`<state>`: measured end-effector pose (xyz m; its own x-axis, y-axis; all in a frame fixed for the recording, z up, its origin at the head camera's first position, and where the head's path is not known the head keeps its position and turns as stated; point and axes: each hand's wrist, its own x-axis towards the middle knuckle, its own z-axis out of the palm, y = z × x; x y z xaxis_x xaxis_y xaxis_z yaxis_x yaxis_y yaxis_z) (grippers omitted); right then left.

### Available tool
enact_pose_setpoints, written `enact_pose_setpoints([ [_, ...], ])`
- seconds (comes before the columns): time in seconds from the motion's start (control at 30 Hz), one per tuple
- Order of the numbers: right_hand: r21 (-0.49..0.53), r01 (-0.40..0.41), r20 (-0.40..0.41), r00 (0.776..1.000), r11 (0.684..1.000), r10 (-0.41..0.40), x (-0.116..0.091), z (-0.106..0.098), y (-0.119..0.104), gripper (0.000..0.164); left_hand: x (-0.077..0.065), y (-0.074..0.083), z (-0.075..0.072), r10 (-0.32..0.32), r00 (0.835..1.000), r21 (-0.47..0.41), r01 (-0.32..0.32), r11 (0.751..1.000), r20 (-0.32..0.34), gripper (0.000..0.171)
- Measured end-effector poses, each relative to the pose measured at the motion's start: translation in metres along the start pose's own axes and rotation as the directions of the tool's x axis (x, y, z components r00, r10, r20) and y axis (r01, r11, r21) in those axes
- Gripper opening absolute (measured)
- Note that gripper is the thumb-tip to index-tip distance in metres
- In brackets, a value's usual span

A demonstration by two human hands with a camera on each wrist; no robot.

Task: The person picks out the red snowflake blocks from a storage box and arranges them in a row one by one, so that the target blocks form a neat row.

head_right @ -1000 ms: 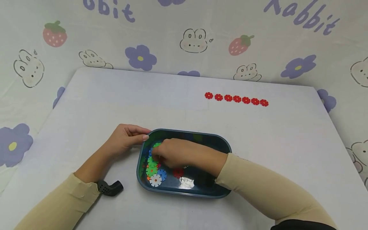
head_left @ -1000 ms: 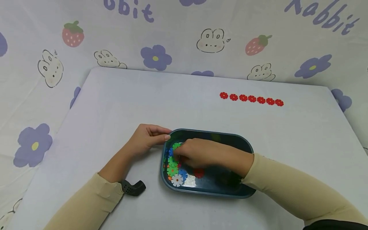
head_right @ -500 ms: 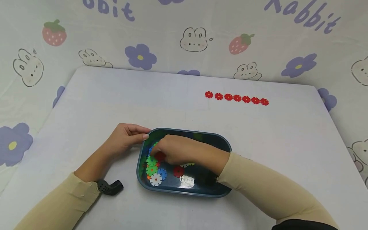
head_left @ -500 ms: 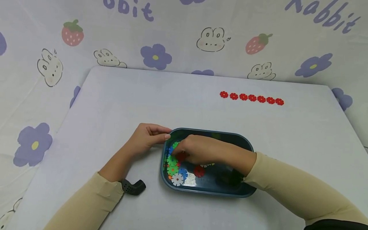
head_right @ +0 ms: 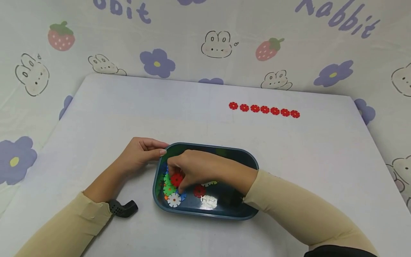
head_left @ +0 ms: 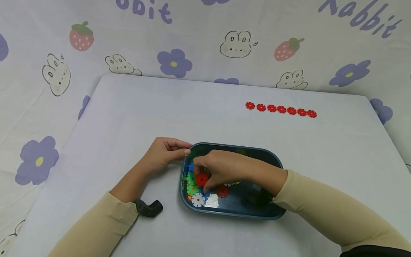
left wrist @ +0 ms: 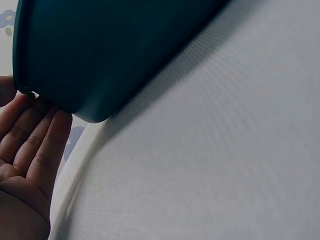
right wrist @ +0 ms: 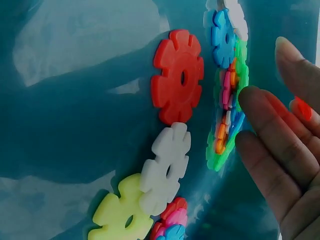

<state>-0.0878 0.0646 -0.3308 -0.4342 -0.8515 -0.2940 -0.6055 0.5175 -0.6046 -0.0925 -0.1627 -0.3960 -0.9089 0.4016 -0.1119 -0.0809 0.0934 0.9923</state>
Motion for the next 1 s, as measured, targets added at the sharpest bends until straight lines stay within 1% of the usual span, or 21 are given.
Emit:
enact_pose_setpoints([
  [0.23, 0.003, 0.024, -0.020, 1.000, 1.000, -0.024, -0.001, -0.003, 0.000, 0.037, 0.000, 0.000, -0.001, 0.000, 1.000, 0.000, 0.000, 1.000, 0.000, 0.028],
  [0.37, 0.048, 0.022, -0.049, 0.999, 0.999, -0.020, -0.004, -0.011, 0.000, 0.039, 0.000, -0.001, -0.001, 0.004, 1.000, 0.006, -0.004, 1.000, -0.003, 0.028],
  [0.53, 0.105, 0.038, -0.115, 0.993, 0.994, -0.026, -0.010, -0.028, 0.005, 0.041, 0.000, -0.002, -0.001, 0.000, 1.000, 0.005, 0.000, 1.000, -0.005, 0.028],
  [0.67, 0.118, 0.033, -0.192, 0.981, 0.992, -0.010, -0.016, -0.046, 0.009, 0.041, -0.001, -0.002, -0.002, -0.002, 1.000, 0.014, 0.002, 1.000, -0.006, 0.029],
  [0.77, 0.125, -0.006, -0.258, 0.966, 0.992, 0.038, -0.022, -0.062, 0.014, 0.041, 0.000, -0.002, -0.002, 0.001, 1.000, 0.016, -0.001, 1.000, -0.007, 0.028],
  [0.83, 0.122, -0.043, -0.308, 0.948, 0.992, 0.079, -0.027, -0.072, 0.021, 0.041, 0.000, -0.002, -0.002, 0.003, 1.000, 0.016, -0.003, 1.000, -0.005, 0.028],
  [0.9, 0.124, -0.080, -0.361, 0.925, 0.989, 0.120, -0.030, -0.081, 0.031, 0.041, 0.000, -0.002, -0.002, 0.000, 1.000, 0.012, 0.000, 1.000, -0.002, 0.028],
  [1.0, 0.128, -0.141, -0.440, 0.879, 0.982, 0.183, -0.035, -0.094, 0.052, 0.042, -0.001, -0.003, -0.002, -0.008, 1.000, 0.009, 0.008, 1.000, -0.001, 0.029],
])
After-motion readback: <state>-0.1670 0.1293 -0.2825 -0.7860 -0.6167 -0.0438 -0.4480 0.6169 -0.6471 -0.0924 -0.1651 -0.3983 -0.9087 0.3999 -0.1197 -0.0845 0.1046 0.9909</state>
